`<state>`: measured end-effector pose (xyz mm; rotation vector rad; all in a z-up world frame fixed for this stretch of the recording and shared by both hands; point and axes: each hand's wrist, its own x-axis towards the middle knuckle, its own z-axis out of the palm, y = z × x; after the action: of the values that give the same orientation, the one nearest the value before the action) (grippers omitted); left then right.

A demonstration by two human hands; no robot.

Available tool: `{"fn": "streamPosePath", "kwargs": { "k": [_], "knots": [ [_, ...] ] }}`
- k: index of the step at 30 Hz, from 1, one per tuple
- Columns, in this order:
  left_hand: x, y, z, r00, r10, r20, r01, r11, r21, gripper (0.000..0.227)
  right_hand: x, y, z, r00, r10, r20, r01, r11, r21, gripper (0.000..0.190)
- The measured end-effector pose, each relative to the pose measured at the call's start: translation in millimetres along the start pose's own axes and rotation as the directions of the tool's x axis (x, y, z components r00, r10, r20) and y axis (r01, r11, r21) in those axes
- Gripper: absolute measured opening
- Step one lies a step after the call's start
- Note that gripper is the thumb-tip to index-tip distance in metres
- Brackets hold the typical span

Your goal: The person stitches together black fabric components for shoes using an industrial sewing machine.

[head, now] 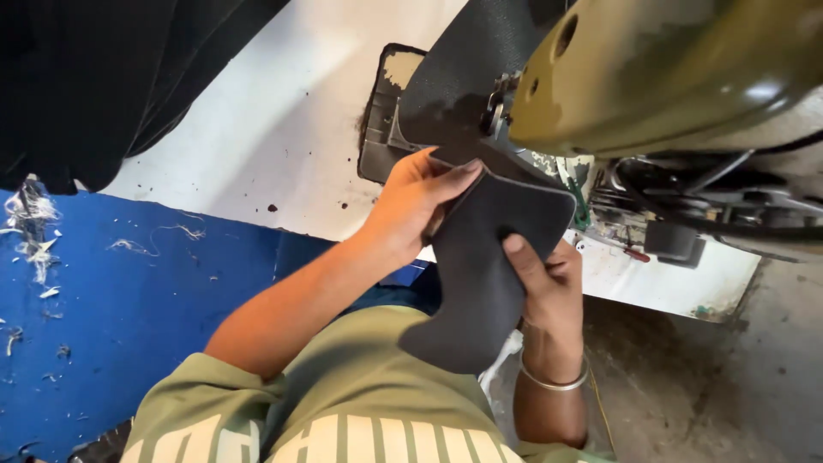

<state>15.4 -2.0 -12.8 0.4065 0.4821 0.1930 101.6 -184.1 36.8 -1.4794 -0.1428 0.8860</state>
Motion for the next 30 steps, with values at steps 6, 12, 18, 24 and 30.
{"fn": "streamPosePath", "kwargs": {
  "k": [6,12,18,24,30],
  "knots": [
    [-11,-28,0,0.879,0.477,-0.028,-0.399,0.765,0.506,0.028,8,6,10,0.996,-0.076,-0.037,0.083,0.963,0.254,0.036],
    [-32,-12,11,0.988,0.012,-0.152,0.032,0.958,0.286,0.027,36,13,13,0.994,-0.050,0.095,-0.005,0.859,0.511,0.053],
    [-35,-1,15,0.739,0.582,0.341,-0.374,-0.067,0.925,0.012,32,-38,49,0.827,-0.399,0.396,0.551,0.712,-0.435,0.045],
    [-23,1,1,0.746,0.523,0.413,-0.389,-0.161,0.907,0.017,32,-49,58,0.794,-0.408,0.450,0.606,0.572,-0.552,0.039],
    [3,66,-7,0.992,0.123,0.013,-0.122,0.957,0.263,0.071,50,-33,49,0.855,-0.240,0.459,0.344,0.926,-0.157,0.026]
  ]
}}
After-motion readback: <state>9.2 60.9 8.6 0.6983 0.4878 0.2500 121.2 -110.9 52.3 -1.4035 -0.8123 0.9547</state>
